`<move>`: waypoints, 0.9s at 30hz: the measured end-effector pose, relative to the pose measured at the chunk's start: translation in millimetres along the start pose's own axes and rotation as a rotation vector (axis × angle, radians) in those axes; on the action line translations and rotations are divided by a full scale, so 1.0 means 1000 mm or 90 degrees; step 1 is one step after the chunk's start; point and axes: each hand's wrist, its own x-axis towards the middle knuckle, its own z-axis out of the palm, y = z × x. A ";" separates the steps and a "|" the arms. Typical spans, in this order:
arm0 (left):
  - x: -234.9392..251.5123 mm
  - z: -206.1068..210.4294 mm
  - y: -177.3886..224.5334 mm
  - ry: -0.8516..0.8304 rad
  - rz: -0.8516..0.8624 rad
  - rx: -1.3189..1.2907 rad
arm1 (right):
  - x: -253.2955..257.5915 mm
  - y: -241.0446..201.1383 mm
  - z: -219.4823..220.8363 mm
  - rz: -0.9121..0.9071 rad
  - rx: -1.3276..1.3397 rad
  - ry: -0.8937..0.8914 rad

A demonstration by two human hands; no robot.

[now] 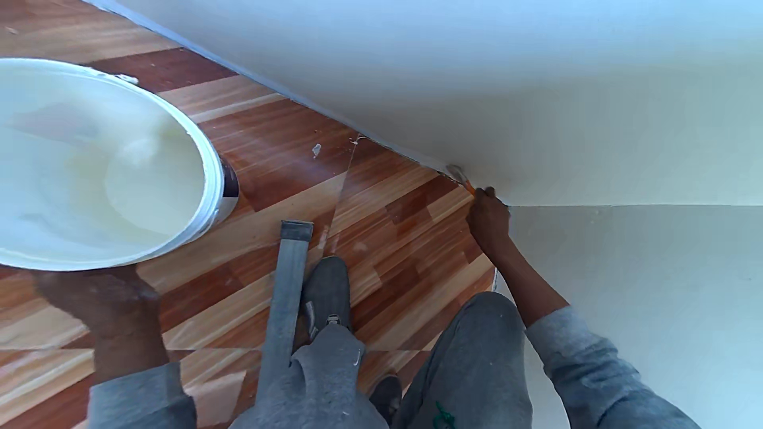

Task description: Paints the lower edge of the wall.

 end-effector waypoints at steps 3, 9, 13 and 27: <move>0.011 -0.003 -0.011 -0.032 -0.013 -0.008 | -0.017 0.011 0.000 0.010 0.041 0.019; 0.043 -0.020 -0.010 -0.083 -0.020 0.024 | -0.003 -0.033 0.004 -0.138 0.055 0.081; 0.056 -0.030 -0.019 -0.103 -0.034 0.060 | 0.021 -0.054 0.008 -0.159 -0.014 0.053; 0.013 0.066 0.091 -0.210 0.131 0.181 | -0.061 0.021 -0.042 -0.195 0.197 0.106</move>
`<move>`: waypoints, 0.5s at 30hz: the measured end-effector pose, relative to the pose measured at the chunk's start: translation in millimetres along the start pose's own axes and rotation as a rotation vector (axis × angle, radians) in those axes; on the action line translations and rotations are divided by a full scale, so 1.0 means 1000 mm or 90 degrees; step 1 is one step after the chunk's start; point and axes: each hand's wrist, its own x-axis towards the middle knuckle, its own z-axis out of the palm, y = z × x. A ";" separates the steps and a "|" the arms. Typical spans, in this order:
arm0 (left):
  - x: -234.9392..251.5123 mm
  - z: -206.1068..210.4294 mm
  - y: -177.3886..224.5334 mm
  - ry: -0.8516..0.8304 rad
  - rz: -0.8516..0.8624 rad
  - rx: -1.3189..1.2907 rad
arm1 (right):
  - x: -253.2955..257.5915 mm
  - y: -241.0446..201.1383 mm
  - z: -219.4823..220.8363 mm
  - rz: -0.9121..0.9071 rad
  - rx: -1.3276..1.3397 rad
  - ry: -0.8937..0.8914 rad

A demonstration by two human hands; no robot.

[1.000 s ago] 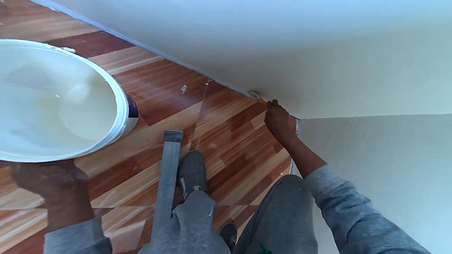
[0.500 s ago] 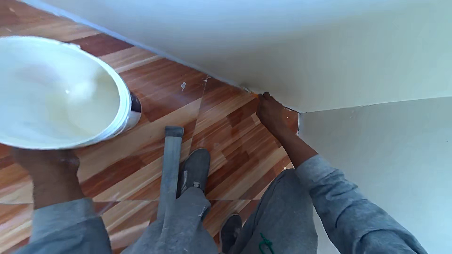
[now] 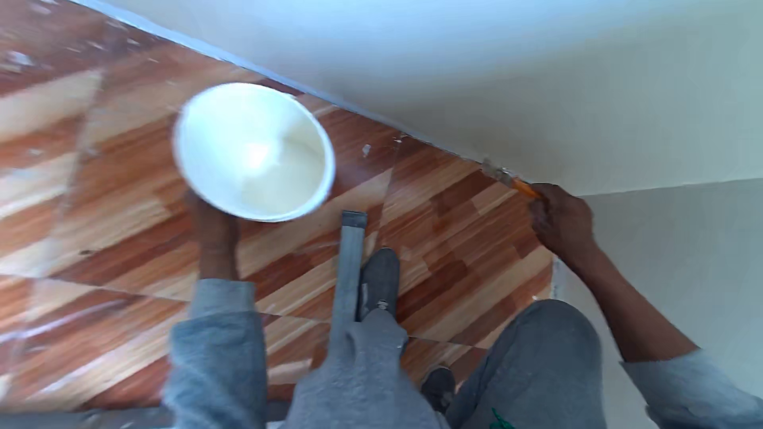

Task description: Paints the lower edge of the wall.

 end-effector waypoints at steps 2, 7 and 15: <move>0.018 0.007 -0.011 -0.001 0.028 -0.090 | -0.001 -0.044 -0.018 -0.107 0.107 0.074; 0.040 0.037 0.003 0.061 0.069 -0.227 | 0.012 -0.156 -0.061 -0.320 0.150 0.162; -0.006 0.072 0.054 0.100 0.123 -0.339 | 0.063 -0.256 0.004 -0.392 0.027 -0.004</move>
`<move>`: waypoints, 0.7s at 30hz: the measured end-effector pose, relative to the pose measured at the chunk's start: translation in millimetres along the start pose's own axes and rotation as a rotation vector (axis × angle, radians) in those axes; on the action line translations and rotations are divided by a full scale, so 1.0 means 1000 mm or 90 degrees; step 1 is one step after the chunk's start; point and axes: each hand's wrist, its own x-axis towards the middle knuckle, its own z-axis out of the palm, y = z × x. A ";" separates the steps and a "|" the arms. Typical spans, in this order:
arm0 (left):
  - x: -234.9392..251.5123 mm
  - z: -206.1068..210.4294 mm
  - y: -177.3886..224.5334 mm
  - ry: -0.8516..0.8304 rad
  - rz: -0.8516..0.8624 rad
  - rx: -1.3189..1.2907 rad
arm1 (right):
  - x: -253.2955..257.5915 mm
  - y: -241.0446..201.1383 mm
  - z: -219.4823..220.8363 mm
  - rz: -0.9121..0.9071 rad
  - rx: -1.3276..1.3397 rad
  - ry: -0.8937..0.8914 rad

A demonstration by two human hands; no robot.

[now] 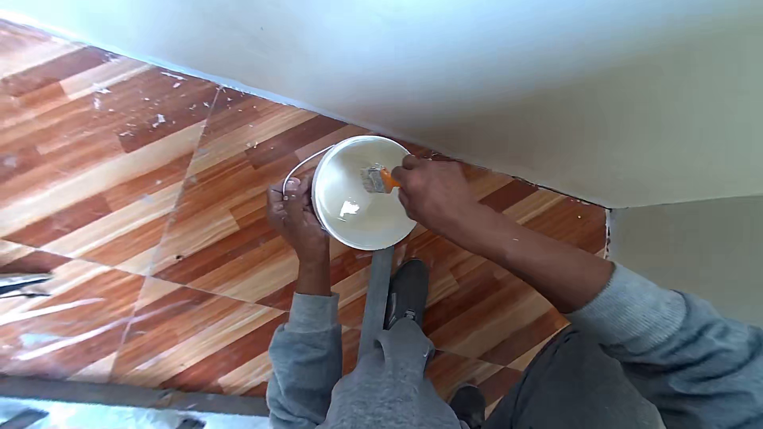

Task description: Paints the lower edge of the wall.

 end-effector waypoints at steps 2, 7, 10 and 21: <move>-0.007 0.005 0.005 0.026 -0.008 -0.016 | 0.022 -0.010 0.024 -0.005 -0.012 -0.070; -0.018 0.004 0.012 0.074 -0.026 -0.018 | 0.050 -0.022 0.077 -0.020 0.014 -0.138; -0.018 -0.007 0.009 0.102 -0.025 -0.014 | 0.042 -0.019 0.069 0.033 0.023 -0.181; -0.018 -0.014 0.015 0.198 -0.044 -0.023 | -0.048 0.031 0.016 0.157 0.549 -0.022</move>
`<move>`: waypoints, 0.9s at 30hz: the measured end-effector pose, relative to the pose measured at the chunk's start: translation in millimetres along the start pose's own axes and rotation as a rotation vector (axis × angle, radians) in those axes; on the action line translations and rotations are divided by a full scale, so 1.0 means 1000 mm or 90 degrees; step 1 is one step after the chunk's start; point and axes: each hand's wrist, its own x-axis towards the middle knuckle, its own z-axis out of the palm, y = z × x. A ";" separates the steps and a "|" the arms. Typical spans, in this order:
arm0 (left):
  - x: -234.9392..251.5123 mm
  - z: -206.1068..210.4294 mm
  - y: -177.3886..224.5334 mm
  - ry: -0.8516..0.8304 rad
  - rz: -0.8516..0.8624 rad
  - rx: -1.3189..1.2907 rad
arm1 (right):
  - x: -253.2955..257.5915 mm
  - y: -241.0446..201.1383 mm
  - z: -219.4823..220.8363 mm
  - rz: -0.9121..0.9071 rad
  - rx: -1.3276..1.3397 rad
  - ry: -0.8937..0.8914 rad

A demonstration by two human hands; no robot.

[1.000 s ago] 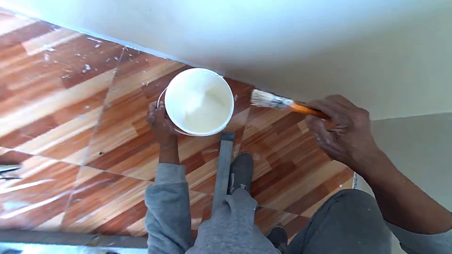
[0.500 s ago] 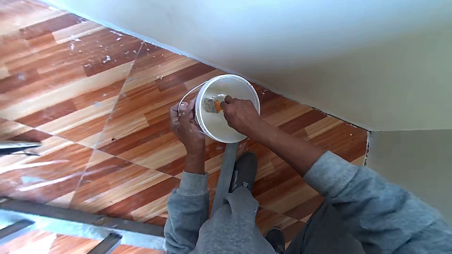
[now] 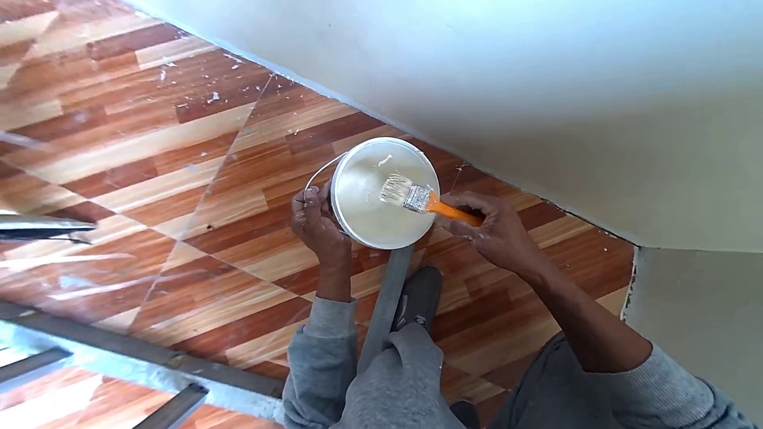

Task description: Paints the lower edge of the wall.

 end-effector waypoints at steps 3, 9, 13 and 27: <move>-0.002 0.000 0.000 0.024 -0.011 0.021 | -0.001 0.017 0.002 0.059 0.145 -0.049; -0.003 -0.003 -0.004 0.033 -0.010 0.010 | -0.001 0.036 0.010 0.115 0.393 -0.128; -0.002 -0.013 -0.009 0.035 0.000 0.033 | -0.003 0.039 0.024 0.182 0.551 -0.194; -0.004 -0.053 -0.022 0.104 0.015 0.057 | -0.027 0.044 -0.029 -0.056 0.462 -0.010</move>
